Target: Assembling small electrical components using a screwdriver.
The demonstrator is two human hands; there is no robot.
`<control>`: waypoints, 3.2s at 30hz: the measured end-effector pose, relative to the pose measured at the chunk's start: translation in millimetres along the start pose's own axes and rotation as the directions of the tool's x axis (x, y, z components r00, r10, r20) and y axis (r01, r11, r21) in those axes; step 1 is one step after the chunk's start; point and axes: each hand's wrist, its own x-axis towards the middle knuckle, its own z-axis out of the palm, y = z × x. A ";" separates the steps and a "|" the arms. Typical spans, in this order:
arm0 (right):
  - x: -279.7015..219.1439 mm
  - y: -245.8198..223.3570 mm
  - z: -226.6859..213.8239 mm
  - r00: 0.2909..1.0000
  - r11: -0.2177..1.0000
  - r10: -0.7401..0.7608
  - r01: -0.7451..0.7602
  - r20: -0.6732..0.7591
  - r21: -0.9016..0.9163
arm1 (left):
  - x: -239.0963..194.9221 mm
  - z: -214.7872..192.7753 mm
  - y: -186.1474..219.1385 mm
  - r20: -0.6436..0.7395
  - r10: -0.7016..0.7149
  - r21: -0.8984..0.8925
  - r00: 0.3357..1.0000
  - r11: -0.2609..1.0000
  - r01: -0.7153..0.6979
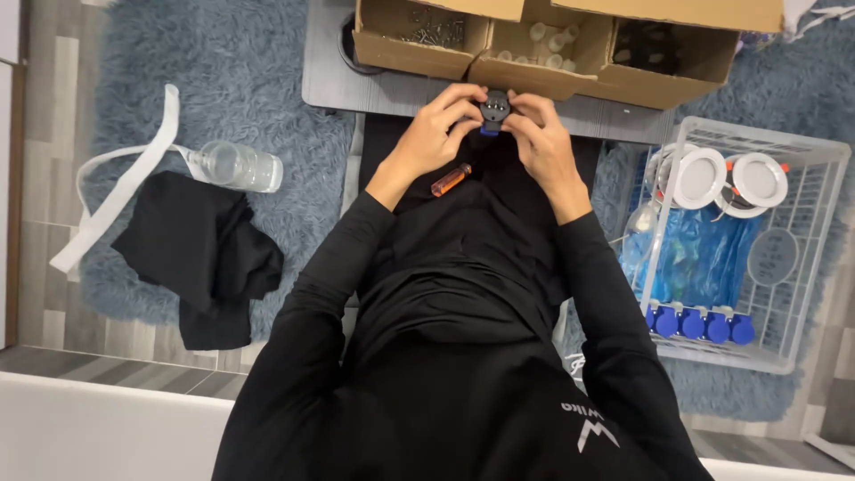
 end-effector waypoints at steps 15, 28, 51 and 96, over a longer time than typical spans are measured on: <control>4.8 -6.4 -8.2 0.996 0.998 -0.027 0.032 0.080 -0.053 | -6.4 20.1 -7.2 -0.068 -0.130 0.000 0.989 0.991 0.130; 2.7 -6.1 -0.9 0.999 1.000 -0.008 0.008 0.052 0.006 | -6.5 29.6 -18.9 -0.119 -0.191 -0.007 0.974 0.981 0.192; -2.0 -11.1 -2.2 0.997 0.980 -0.073 0.078 0.034 -0.184 | -7.6 30.7 -20.5 -0.131 -0.127 0.021 0.983 0.991 0.131; 244.8 121.5 -99.1 0.980 0.499 0.056 0.138 0.190 -0.856 | -36.2 -50.4 3.9 -0.127 -0.259 -0.462 0.957 0.870 0.174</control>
